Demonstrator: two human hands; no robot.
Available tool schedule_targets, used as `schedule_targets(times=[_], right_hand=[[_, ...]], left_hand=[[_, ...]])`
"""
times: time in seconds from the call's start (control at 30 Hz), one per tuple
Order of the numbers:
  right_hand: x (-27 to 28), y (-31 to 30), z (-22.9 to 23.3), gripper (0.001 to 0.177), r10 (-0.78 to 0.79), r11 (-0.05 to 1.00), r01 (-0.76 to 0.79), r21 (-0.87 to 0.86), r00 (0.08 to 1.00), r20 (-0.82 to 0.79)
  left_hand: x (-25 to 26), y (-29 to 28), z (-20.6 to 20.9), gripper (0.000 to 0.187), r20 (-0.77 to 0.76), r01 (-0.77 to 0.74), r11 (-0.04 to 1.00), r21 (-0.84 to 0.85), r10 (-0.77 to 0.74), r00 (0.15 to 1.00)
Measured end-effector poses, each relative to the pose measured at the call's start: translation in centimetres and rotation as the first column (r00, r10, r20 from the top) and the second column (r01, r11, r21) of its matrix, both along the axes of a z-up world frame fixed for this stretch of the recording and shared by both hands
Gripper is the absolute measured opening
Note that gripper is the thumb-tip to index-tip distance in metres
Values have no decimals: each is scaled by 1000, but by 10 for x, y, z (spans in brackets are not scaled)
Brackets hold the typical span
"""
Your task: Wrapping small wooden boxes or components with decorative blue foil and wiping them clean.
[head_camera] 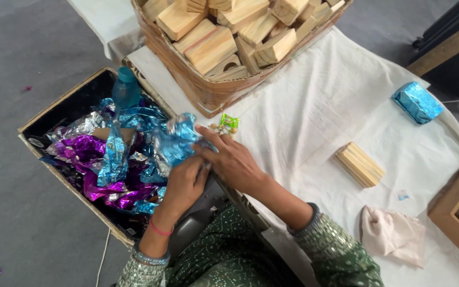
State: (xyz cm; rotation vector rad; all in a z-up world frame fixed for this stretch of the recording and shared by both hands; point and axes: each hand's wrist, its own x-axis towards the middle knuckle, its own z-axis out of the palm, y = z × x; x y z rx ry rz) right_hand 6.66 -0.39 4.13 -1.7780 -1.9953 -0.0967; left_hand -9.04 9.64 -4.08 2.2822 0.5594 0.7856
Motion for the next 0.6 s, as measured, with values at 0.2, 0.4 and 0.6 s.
schedule_targets(times=[0.2, 0.4, 0.6], right_hand=[[16, 1, -62, 18, -57, 992, 43, -119, 992, -114], [16, -5, -52, 27, -173, 984, 148, -103, 938, -301], [-35, -23, -46, 52, 154, 982, -188, -32, 880, -449]], left_hand=[[-64, 43, -7, 25, 280, -4, 973, -232, 71, 957], [-37, 90, -25, 118, -289, 96, 991, 95, -65, 955], [-53, 83, -26, 98, -113, -53, 984, 169, 73, 991]])
